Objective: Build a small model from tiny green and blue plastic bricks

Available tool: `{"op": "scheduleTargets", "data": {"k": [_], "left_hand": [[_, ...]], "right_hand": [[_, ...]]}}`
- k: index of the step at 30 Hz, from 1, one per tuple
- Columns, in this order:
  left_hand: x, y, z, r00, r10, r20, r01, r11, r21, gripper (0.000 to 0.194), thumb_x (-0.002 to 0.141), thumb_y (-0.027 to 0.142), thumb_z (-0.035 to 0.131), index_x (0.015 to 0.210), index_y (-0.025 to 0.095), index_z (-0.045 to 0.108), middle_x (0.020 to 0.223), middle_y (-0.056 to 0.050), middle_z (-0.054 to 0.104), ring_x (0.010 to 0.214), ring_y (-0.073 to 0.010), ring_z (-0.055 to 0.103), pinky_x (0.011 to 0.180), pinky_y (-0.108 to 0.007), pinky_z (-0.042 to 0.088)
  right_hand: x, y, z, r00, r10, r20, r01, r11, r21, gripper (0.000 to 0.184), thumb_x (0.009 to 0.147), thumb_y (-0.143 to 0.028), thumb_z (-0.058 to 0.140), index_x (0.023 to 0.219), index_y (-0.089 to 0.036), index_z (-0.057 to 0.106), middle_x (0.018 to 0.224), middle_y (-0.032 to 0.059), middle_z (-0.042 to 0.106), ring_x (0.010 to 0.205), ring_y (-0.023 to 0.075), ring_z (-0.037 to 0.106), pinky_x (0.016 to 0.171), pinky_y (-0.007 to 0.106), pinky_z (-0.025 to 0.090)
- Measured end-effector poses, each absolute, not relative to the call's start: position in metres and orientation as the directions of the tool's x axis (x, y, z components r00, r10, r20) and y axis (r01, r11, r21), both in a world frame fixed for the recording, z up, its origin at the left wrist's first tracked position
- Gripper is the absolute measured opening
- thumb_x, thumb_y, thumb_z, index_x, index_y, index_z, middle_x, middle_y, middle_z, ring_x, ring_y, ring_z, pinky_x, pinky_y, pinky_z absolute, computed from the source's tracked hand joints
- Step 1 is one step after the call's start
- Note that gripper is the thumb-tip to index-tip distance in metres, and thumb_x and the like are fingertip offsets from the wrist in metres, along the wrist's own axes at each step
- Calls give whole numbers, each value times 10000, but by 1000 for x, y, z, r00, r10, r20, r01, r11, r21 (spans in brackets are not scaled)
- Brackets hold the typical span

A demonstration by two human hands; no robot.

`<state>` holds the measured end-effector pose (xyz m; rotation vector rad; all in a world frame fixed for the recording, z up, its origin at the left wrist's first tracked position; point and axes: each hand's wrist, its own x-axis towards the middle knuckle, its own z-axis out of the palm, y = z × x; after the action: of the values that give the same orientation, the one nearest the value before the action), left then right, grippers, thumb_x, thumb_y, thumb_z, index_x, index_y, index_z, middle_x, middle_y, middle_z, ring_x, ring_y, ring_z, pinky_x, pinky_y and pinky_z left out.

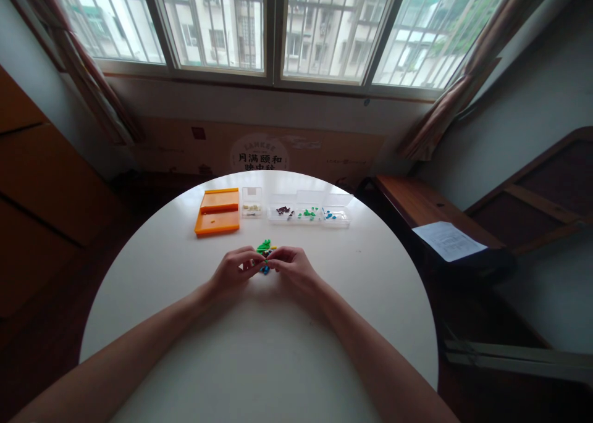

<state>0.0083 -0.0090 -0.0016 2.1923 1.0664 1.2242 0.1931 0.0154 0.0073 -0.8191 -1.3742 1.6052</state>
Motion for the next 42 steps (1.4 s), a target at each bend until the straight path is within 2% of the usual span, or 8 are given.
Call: {"op": "scheduleTargets", "data": {"k": [10,42], "left_hand": [[9,-9,0,316,784,535,414,-621,666,147,835,261,589,821,130,655,708,-31,591,518,-57,517,487,-156,440],[11,-11,2,312,802,509,453,-597,662,148,826,253,583,753,127,608,680,-20,585,515,-64,507,493,-167,432]], "right_hand": [[194,18,-1,-438,895,87,-136,30,-990,277,623,-371,749,734,-125,685,655,34,659,540,96,531,519,225,412],[194,17,-1,-457,885,88,-96,49,-994,300,636,-390,735,760,-118,705,662,45,668,534,97,536,524,229,433]]}}
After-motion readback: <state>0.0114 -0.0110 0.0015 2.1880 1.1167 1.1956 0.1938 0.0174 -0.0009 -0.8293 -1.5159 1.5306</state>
